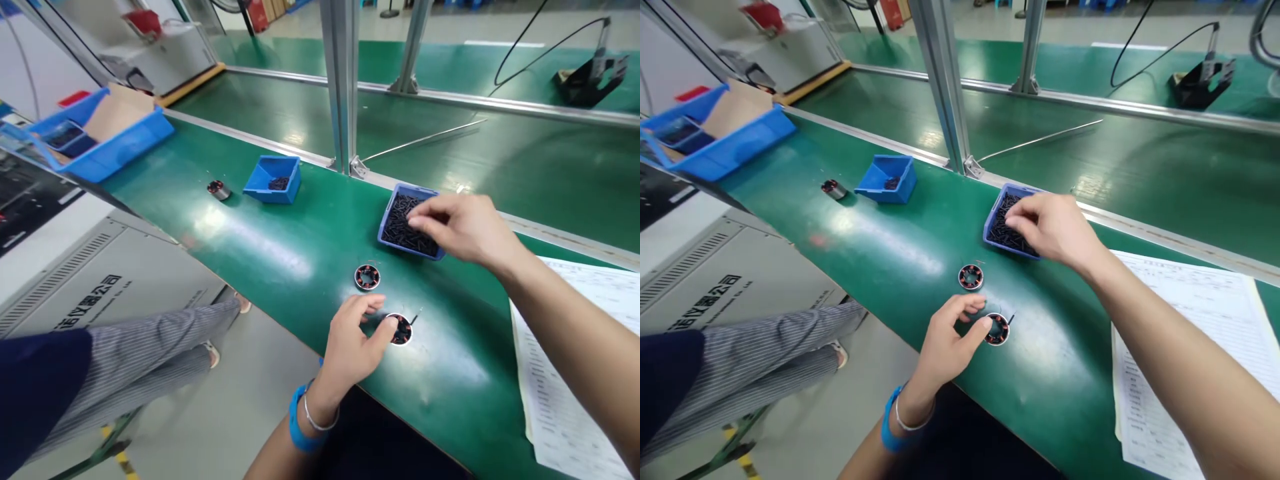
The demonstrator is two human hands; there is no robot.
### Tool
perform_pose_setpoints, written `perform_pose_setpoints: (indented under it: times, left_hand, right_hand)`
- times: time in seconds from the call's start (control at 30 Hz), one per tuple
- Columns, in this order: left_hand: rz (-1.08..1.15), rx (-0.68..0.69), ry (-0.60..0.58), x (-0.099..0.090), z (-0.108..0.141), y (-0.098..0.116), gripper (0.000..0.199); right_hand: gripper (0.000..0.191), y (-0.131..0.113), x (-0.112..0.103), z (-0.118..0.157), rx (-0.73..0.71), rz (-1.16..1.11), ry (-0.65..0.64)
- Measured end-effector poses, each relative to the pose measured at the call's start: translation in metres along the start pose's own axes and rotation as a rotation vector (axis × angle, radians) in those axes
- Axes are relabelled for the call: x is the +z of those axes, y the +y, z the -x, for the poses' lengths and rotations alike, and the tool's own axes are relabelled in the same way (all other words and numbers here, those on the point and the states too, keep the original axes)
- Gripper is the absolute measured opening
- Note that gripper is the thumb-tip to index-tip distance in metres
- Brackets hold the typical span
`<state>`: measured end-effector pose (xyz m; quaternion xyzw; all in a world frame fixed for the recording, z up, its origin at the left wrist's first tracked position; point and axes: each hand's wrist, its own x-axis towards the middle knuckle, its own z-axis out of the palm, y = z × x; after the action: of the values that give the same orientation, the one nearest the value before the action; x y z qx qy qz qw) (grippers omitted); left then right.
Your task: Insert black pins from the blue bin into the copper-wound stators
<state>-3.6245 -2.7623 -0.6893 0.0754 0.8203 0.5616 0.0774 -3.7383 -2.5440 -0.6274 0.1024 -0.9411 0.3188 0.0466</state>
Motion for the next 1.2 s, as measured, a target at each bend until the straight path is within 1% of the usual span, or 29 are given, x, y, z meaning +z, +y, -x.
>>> perform_pose_setpoints:
  times: [0.03,0.07,0.1,0.13,0.17,0.2,0.27,0.37,0.6,0.7,0.73,0.83,0.87,0.9,0.97,1.07,1.13,1.2]
  left_hand:
    - [-0.012,0.024,0.002,0.003,-0.003,0.002,0.027]
    - [-0.017,0.049,0.008,0.006,-0.005,0.004,0.024]
    - [-0.016,0.066,0.014,0.009,-0.008,0.005,0.021]
    - [-0.011,0.078,0.02,0.012,-0.01,0.007,0.018]
    - [-0.007,0.082,0.024,0.014,-0.012,0.007,0.015]
    - [-0.005,0.079,0.029,0.016,-0.013,0.008,0.013]
    - [-0.003,0.067,0.04,0.018,-0.015,0.009,0.01]
    - [-0.002,0.056,0.056,0.019,-0.015,0.009,0.009]
    - [0.002,0.07,0.076,0.022,-0.014,0.006,0.008]
    - [-0.002,0.099,0.07,0.021,-0.012,0.004,0.005]
    - [-0.008,0.111,0.07,0.02,-0.01,0.003,0.009]
    - [-0.038,0.129,0.085,0.019,-0.004,0.002,0.042]
    - [-0.048,0.136,0.088,0.019,-0.003,0.001,0.049]
    - [-0.054,0.144,0.087,0.019,-0.002,0.002,0.049]
    - [-0.056,0.163,0.077,0.019,-0.002,0.002,0.035]
    - [-0.073,0.162,0.064,0.021,-0.004,0.004,0.011]
    - [-0.103,0.158,0.075,0.022,-0.005,0.005,0.004]
    - [-0.123,0.157,0.094,0.023,-0.005,0.005,0.004]
  right_hand:
    - [0.022,-0.005,0.002,0.012,0.014,-0.146,-0.081]
    - [0.024,-0.009,0.005,0.025,0.027,-0.274,-0.188]
    - [0.025,-0.013,0.009,0.036,0.036,-0.368,-0.296]
    - [0.024,-0.016,0.013,0.047,0.044,-0.424,-0.377]
    - [0.023,-0.017,0.016,0.055,0.049,-0.452,-0.422]
    - [0.022,-0.018,0.019,0.061,0.05,-0.467,-0.436]
    - [0.021,-0.017,0.022,0.067,0.048,-0.502,-0.426]
    - [0.019,-0.016,0.02,0.068,0.034,-0.524,-0.385]
    - [0.019,-0.023,0.015,0.07,-0.077,-0.366,-0.395]
    - [0.017,-0.022,0.015,0.071,-0.054,-0.358,-0.378]
    - [0.017,-0.022,0.016,0.071,-0.026,-0.366,-0.372]
    - [0.02,-0.018,0.021,0.075,0.084,-0.473,-0.365]
    - [0.022,-0.017,0.024,0.076,0.113,-0.532,-0.365]
    - [0.023,-0.016,0.026,0.077,0.132,-0.59,-0.361]
    - [0.022,-0.014,0.03,0.081,0.142,-0.665,-0.34]
    - [0.018,-0.013,0.031,0.085,0.106,-0.655,-0.307]
    - [0.017,-0.012,0.03,0.089,0.053,-0.639,-0.292]
    - [0.017,-0.01,0.029,0.091,-0.006,-0.623,-0.273]
